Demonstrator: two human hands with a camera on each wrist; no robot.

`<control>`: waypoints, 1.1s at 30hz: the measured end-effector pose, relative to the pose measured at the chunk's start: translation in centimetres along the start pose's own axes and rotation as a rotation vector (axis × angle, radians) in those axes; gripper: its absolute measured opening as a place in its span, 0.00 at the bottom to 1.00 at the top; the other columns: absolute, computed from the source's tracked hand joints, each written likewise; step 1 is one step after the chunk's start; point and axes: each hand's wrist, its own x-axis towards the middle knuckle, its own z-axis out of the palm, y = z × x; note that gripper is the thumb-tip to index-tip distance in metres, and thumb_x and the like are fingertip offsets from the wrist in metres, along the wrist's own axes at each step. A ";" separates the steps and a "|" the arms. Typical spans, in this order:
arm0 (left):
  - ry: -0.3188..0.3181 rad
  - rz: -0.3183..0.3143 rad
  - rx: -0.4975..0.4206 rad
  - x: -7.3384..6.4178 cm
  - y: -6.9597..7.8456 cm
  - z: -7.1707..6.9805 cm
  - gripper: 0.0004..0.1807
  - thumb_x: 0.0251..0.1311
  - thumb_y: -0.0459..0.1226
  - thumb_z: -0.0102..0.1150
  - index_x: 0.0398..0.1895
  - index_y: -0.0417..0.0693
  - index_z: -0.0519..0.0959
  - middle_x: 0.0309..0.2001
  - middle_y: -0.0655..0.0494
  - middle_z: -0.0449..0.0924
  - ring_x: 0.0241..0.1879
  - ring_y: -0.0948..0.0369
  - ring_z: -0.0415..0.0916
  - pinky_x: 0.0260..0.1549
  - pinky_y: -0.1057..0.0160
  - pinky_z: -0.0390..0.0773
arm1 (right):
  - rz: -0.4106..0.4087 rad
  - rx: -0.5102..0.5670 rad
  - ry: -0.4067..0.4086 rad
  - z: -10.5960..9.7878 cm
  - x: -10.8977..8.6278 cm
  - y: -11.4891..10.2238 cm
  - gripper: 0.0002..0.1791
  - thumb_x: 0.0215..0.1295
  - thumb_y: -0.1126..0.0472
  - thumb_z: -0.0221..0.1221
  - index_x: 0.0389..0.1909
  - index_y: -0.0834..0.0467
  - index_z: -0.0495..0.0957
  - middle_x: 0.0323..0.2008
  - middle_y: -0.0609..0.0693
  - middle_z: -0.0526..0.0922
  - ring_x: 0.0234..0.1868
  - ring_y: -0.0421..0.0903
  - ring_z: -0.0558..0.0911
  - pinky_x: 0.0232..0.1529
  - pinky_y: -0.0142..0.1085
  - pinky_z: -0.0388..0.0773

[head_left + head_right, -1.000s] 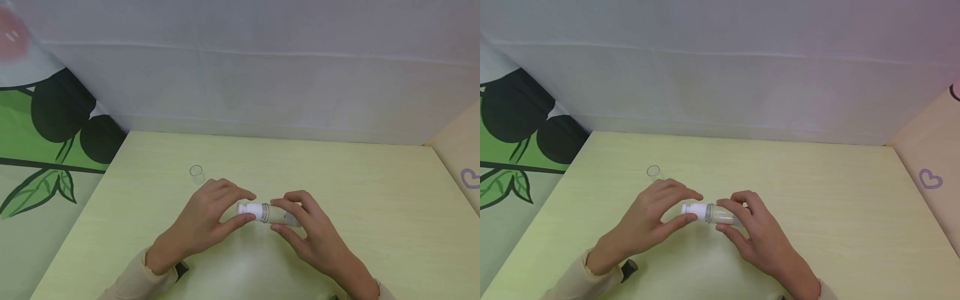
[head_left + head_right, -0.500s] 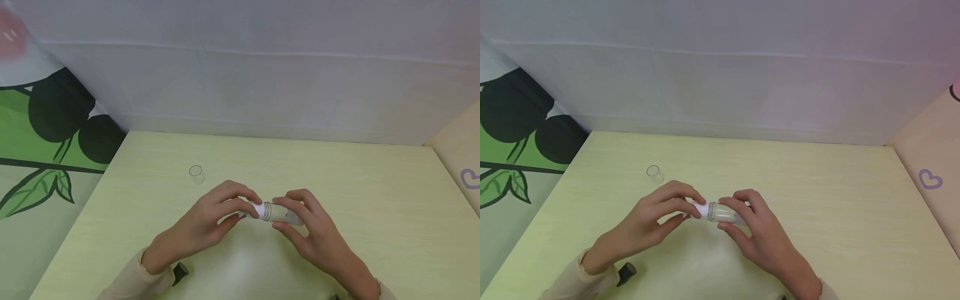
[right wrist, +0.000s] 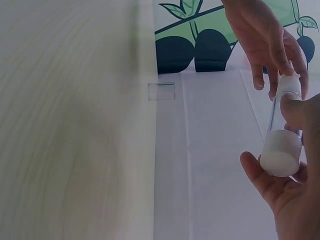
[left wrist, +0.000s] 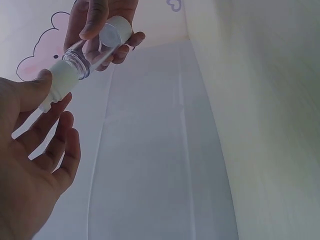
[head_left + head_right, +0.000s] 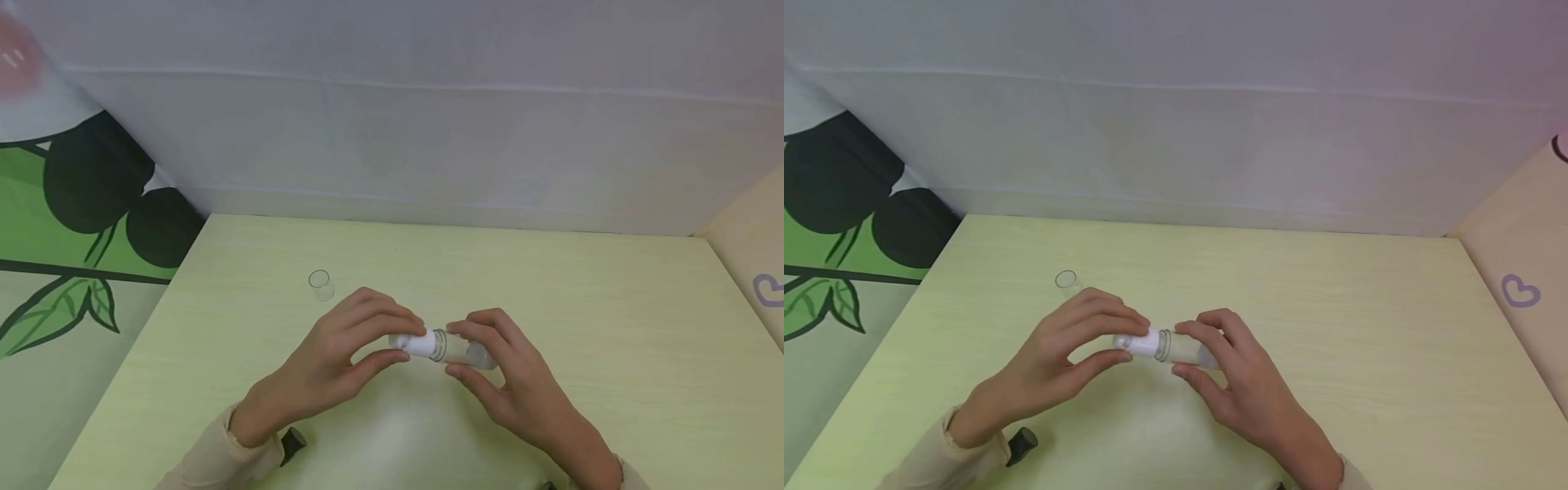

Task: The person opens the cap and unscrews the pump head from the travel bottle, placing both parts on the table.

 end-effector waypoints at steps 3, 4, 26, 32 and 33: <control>0.010 0.014 0.029 0.1 0.0 0.1 0.16 0.64 0.36 0.72 0.54 0.49 0.84 0.49 0.58 0.85 0.51 0.61 0.77 0.55 0.68 0.77 | 0.001 0.002 -0.016 -0.1 0.0 0.0 0.25 0.76 0.45 0.58 0.60 0.60 0.79 0.50 0.51 0.78 0.43 0.38 0.78 0.45 0.24 0.76; 0.013 0.018 0.042 0.1 0.0 0.1 0.15 0.65 0.37 0.71 0.54 0.48 0.84 0.48 0.59 0.85 0.50 0.62 0.77 0.54 0.68 0.77 | 0.002 0.002 -0.022 -0.1 0.0 -0.1 0.25 0.77 0.45 0.58 0.61 0.60 0.79 0.50 0.51 0.78 0.43 0.39 0.79 0.45 0.24 0.76; 0.051 -0.044 0.210 -0.1 0.8 -1.4 0.15 0.69 0.51 0.66 0.45 0.51 0.85 0.37 0.63 0.85 0.43 0.63 0.75 0.42 0.68 0.77 | -0.037 -0.056 0.002 0.3 -0.3 -0.7 0.23 0.76 0.45 0.58 0.58 0.59 0.81 0.49 0.52 0.77 0.42 0.41 0.79 0.46 0.25 0.76; 0.007 -0.081 0.329 -0.1 0.5 -2.3 0.13 0.65 0.48 0.71 0.44 0.51 0.85 0.36 0.62 0.85 0.43 0.61 0.76 0.41 0.63 0.78 | -0.020 -0.070 0.010 0.4 -0.6 -1.1 0.23 0.77 0.45 0.58 0.58 0.59 0.81 0.49 0.51 0.78 0.43 0.41 0.79 0.46 0.26 0.76; -0.008 -0.086 0.360 -0.1 0.4 -2.3 0.13 0.64 0.48 0.72 0.44 0.51 0.85 0.36 0.62 0.85 0.43 0.61 0.76 0.40 0.62 0.78 | -0.020 -0.071 0.012 0.4 -0.6 -1.1 0.23 0.77 0.45 0.58 0.58 0.59 0.81 0.49 0.51 0.78 0.43 0.41 0.79 0.46 0.26 0.76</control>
